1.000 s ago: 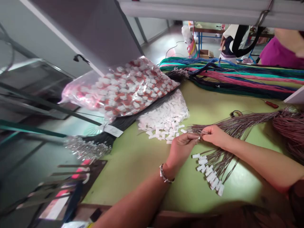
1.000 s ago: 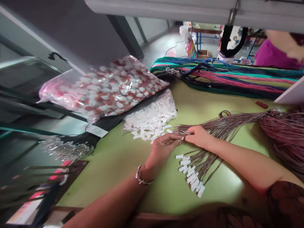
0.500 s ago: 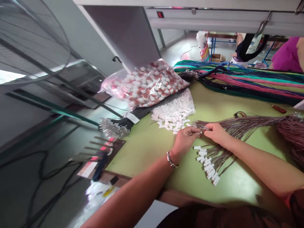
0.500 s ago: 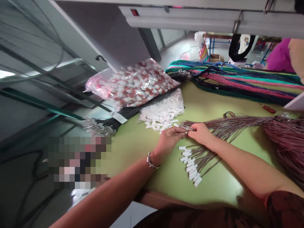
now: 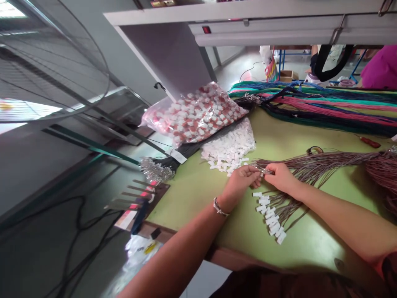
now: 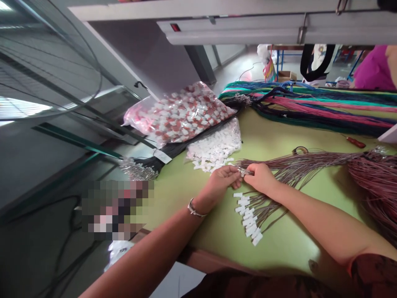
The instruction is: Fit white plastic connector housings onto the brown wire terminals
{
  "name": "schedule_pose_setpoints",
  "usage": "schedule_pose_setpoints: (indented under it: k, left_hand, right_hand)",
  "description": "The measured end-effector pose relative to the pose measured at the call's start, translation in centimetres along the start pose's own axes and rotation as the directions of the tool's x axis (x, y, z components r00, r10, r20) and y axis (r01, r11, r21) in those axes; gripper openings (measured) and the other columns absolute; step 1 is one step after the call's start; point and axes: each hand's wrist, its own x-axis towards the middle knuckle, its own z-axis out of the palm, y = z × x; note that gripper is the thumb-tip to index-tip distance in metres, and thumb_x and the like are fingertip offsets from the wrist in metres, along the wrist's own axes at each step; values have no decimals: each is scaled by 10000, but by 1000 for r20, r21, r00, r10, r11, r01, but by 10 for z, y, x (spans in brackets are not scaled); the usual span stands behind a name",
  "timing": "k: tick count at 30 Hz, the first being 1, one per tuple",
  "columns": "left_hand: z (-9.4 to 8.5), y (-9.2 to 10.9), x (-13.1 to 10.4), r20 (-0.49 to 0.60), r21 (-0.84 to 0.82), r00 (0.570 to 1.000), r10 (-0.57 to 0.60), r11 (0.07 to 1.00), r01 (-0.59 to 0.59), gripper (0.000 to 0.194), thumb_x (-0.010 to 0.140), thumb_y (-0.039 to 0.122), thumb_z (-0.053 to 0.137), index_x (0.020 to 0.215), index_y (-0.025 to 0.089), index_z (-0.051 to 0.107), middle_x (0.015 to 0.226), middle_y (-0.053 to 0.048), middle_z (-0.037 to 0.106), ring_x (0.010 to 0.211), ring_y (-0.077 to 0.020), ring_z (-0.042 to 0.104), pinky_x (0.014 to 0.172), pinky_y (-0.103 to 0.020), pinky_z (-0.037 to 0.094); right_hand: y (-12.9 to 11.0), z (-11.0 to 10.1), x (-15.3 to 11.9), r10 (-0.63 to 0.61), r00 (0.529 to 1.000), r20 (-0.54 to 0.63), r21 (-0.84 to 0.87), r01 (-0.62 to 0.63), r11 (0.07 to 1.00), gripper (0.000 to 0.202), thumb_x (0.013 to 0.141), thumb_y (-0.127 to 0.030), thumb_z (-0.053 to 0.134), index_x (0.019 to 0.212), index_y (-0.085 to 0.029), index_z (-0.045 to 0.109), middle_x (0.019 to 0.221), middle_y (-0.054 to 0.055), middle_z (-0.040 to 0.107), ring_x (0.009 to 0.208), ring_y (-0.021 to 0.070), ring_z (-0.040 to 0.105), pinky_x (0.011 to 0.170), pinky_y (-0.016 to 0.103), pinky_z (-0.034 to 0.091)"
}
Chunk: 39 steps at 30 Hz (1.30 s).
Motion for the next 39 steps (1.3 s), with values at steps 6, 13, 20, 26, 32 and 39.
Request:
schedule_pose_setpoints:
  k: [6, 13, 20, 26, 32, 39]
  left_hand:
    - [4, -1, -1, 24, -32, 1000, -13, 999, 14, 265, 655, 316, 711, 734, 136, 534, 544, 8, 623, 433, -95, 574, 422, -194, 448]
    - [-1, 1, -10, -46, 141, 998, 49, 989, -43, 169, 741, 284, 602, 823, 139, 574, 575, 17, 600, 452, -80, 533, 420, -185, 398]
    - [-5, 12, -42, 482, 578, 859, 172, 675, -459, 99, 719, 250, 654, 728, 166, 706, 724, -37, 630, 651, -110, 556, 614, -215, 446]
    - [-21, 24, -33, 116, 819, 950, 290, 513, -257, 208, 838, 271, 517, 783, 151, 678, 743, -59, 646, 682, -148, 569, 647, -269, 444]
    - [-21, 13, 2, -1, 983, 953, 302, 175, -54, 181, 840, 223, 500, 906, 153, 653, 905, -104, 646, 846, -218, 586, 727, -316, 450]
    - [-21, 8, -8, -64, 896, 861, 505, 410, -174, 192, 804, 155, 474, 872, 155, 654, 861, -81, 642, 843, -197, 573, 766, -315, 455]
  right_hand:
    - [1, 0, 0, -44, 999, 7, -50, 44, 998, 109, 635, -231, 494, 577, -155, 544, 509, -42, 460, 514, 84, 360, 503, 218, 268]
    - [0, -9, 1, 11, 999, 31, 87, -14, 996, 179, 661, -304, 533, 558, -157, 528, 485, -54, 398, 486, 74, 319, 475, 221, 247]
    - [4, -16, 0, 94, 996, 11, 300, -93, 950, 326, 666, -393, 643, 870, -138, 656, 608, -4, 588, 507, 91, 455, 510, 233, 360]
    - [5, -14, 4, 84, 988, 128, 346, -124, 930, 259, 638, -346, 642, 812, -159, 601, 573, -32, 565, 449, 69, 406, 451, 205, 294]
    - [1, -8, 6, 49, 998, -33, 183, -42, 982, 122, 608, -276, 535, 635, -159, 555, 528, -52, 457, 497, 77, 361, 486, 215, 279]
    - [-4, -7, 4, 46, 997, -62, 158, -36, 987, 105, 567, -269, 495, 587, -169, 519, 521, -52, 439, 508, 85, 357, 495, 222, 286]
